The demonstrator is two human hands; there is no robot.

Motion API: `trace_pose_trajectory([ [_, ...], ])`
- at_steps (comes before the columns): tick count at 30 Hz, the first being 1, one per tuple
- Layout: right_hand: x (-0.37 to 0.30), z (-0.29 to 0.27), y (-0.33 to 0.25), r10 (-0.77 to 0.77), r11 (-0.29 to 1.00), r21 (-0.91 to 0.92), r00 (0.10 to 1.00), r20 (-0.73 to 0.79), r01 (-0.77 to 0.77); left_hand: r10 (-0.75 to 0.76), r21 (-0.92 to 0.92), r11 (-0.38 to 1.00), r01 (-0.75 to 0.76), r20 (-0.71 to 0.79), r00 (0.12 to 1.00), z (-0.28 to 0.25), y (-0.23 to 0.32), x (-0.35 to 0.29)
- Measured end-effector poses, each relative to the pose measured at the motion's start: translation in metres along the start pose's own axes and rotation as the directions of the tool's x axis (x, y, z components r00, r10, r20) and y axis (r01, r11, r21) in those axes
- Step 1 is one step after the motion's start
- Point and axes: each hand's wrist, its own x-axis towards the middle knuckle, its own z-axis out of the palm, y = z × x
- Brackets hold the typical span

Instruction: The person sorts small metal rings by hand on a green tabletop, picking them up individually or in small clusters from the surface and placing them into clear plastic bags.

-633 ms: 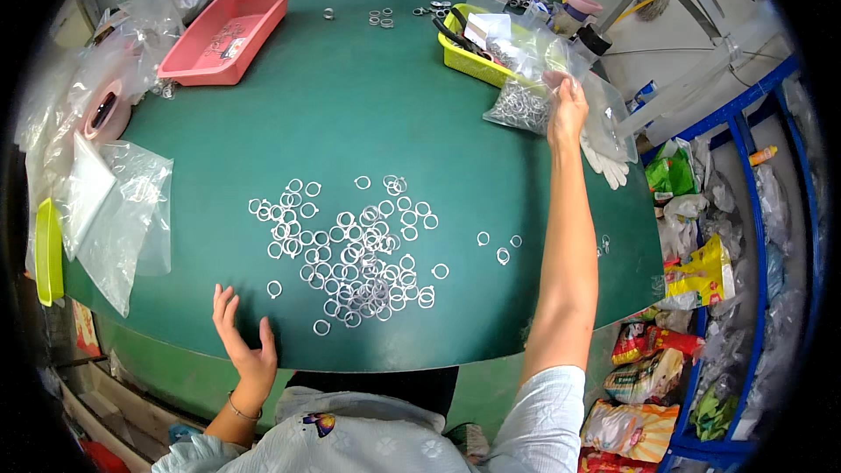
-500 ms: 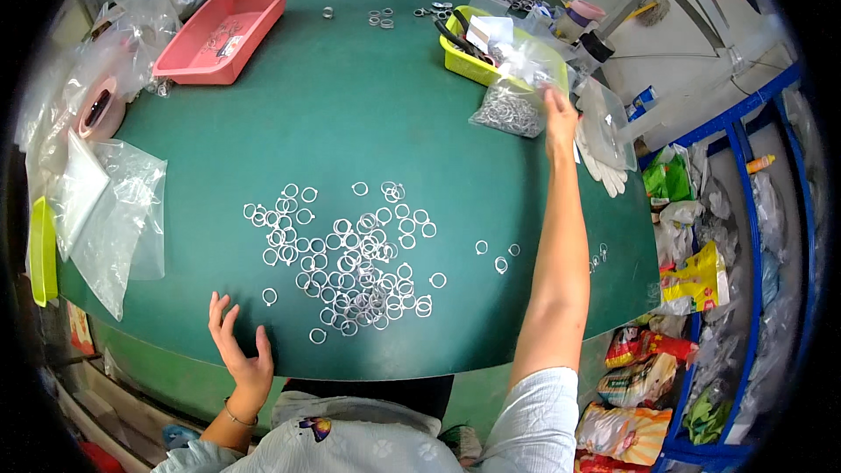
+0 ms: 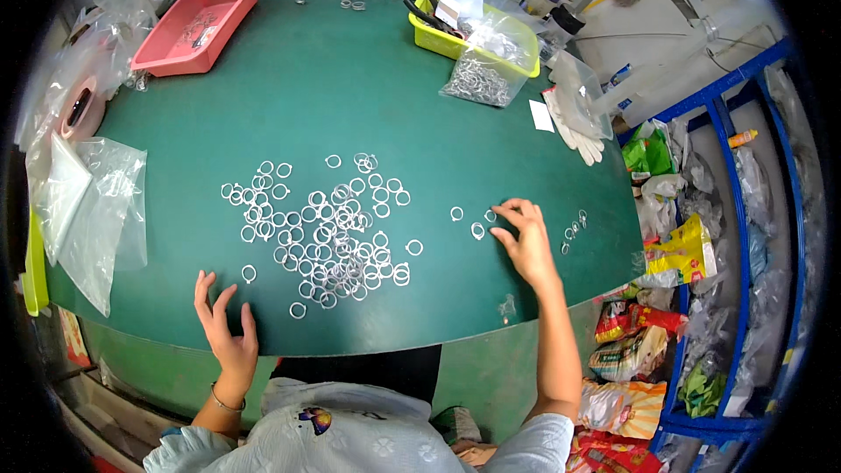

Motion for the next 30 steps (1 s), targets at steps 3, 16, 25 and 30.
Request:
trace_pose_trajectory([
  [3, -0.01, 0.02, 0.005, 0.046, 0.998, 0.05, 0.988, -0.15, -0.038, 0.042, 0.01, 0.999, -0.042, 0.0, 0.999, -0.002, 0.001, 0.0],
  [16, -0.041, 0.022, -0.055, 0.038, 0.996, 0.092, 0.927, -0.374, -0.004, 0.257, -0.736, 0.201, 0.646, 0.676, 0.691, 0.043, 0.095, -0.022],
  [25, -0.055, 0.037, -0.033, 0.0, 0.999, -0.049, 0.907, -0.422, -0.022, 0.325, -0.548, 0.125, 0.827, 0.811, 0.487, 0.064, 0.113, -0.043],
  [30, -0.086, 0.02, -0.12, -0.374, 0.885, 0.282, 0.926, -0.043, 0.371, 0.202, -0.103, -0.627, 0.772, 0.936, 0.289, 0.079, 0.108, -0.031],
])
